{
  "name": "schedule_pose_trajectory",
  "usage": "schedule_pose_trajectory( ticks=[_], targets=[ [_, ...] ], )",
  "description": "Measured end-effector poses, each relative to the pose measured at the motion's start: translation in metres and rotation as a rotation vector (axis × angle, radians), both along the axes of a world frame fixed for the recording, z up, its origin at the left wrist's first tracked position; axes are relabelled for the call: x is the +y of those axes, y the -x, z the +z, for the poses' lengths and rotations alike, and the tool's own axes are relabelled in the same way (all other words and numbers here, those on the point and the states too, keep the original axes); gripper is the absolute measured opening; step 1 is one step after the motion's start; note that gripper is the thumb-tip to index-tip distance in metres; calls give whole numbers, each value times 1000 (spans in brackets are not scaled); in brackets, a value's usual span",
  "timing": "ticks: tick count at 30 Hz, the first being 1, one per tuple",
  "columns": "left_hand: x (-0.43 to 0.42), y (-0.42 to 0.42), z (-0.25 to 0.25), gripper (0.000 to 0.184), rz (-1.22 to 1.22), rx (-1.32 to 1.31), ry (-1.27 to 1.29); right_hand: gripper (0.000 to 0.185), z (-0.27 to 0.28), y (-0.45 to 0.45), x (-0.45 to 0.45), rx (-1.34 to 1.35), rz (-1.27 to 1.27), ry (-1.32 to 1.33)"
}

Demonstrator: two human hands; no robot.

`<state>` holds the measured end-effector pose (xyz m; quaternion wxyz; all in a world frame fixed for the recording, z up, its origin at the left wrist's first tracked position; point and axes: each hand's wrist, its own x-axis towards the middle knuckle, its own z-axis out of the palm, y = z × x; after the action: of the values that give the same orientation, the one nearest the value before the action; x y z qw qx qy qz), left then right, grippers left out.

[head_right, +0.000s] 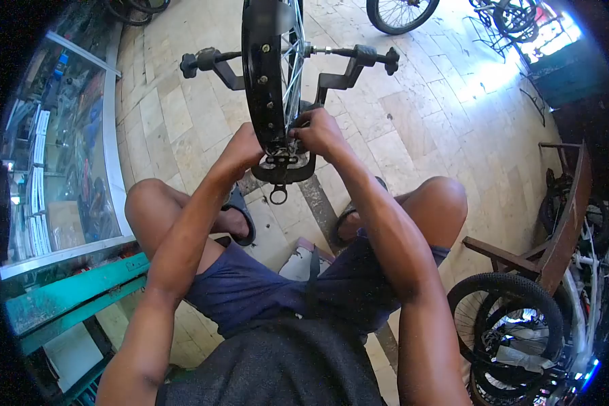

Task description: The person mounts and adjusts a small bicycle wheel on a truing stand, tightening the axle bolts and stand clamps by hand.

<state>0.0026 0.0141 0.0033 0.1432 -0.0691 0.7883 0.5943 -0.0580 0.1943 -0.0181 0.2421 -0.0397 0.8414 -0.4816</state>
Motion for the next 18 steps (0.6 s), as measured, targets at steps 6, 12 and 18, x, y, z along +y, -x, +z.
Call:
schedule_pose_trajectory(
  ticks=[6,12,18],
  targets=[
    [-13,3,-16,27,20,-253,-282,23,0,-4,13,66,57,51],
    [1,3,-37,24,122,-125,-280,30,36,-24,-1,43,32,-12],
    [5,-1,-44,25,137,-66,-165,36,34,-27,-4,24,-38,57]
  ],
)
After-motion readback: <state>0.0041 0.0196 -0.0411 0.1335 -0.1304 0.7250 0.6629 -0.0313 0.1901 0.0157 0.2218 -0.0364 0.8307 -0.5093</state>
